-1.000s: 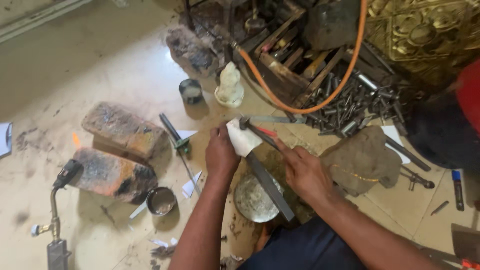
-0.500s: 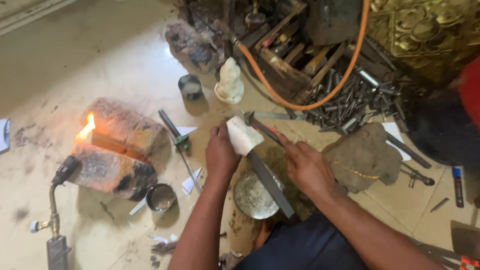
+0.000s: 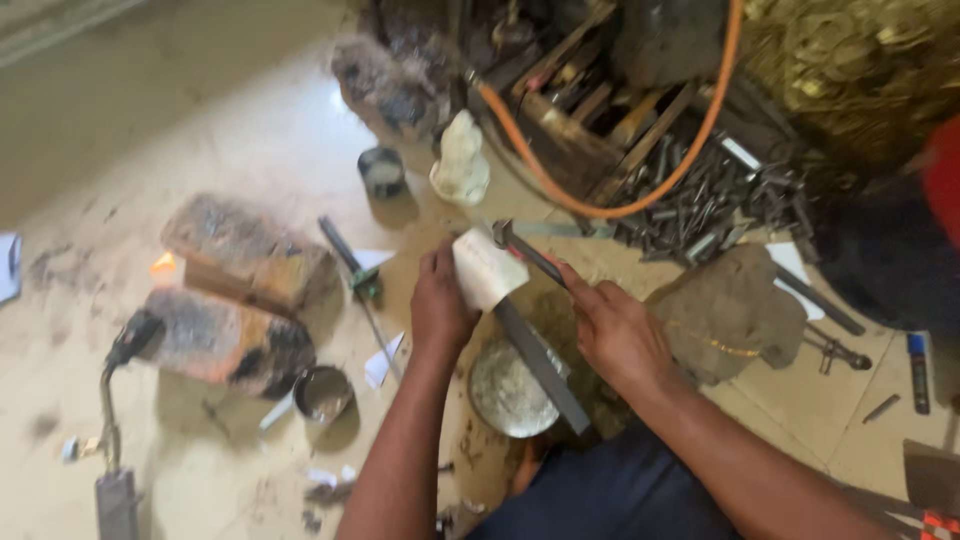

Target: The person hammers a white cylindrical ceramic object on a metal bar, then heats it with a blowtorch while rotating it. The person dips the object into water and continues hammering and heating it.

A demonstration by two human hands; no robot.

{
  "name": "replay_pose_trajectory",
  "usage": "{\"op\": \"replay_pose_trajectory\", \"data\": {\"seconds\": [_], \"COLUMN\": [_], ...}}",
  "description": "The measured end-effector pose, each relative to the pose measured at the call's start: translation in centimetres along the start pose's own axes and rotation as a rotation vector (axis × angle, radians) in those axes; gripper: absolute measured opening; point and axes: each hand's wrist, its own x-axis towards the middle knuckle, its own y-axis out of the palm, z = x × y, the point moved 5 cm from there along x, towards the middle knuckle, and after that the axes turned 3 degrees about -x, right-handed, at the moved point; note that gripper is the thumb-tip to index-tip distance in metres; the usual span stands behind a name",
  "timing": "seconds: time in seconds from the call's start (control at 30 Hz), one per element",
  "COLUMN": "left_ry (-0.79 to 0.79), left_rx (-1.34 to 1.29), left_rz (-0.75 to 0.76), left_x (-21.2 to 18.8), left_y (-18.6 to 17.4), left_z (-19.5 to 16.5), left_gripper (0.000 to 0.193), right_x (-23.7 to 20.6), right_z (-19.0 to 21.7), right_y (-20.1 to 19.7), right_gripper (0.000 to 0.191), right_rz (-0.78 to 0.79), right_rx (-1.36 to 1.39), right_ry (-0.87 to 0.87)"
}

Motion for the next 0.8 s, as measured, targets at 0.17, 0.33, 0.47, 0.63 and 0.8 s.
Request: {"op": "replay_pose_trajectory", "data": {"seconds": [0.17, 0.33, 0.47, 0.63, 0.8], "left_ry": [-0.086, -0.008, -0.048, -0.057, -0.069], "left_rx": [0.003, -0.035, 0.013, 0.045, 0.040], "left_rz": [0.032, -0.020, -0.009, -0.016, -0.005], "left_x": [-0.4, 0.1, 0.3, 0.4, 0.9], "left_y": [0.1, 0.6, 1.0, 1.0, 1.1], "left_z": [0.3, 1.2, 1.7, 1.5, 1.8], "left_gripper": [0.086, 0.092, 0.092, 0.084, 0.092], "right_x": [-0.1, -0.3, -0.2, -0.1, 0.0], "right_z": [0.2, -0.3, -0.3, -0.4, -0.4], "right_y": [-0.4, -0.4, 0.5, 0.2, -0.5], "right_gripper": [0.063, 0.066, 0.066, 0.057, 0.060], "right_rz": [-0.100, -0.135, 0.010, -0.084, -0.182], "right_rx": [0.231, 0.125, 0.070, 0.172, 0.048], "right_ry": [-0.102, -0.038, -0.029, -0.005, -0.024]}}
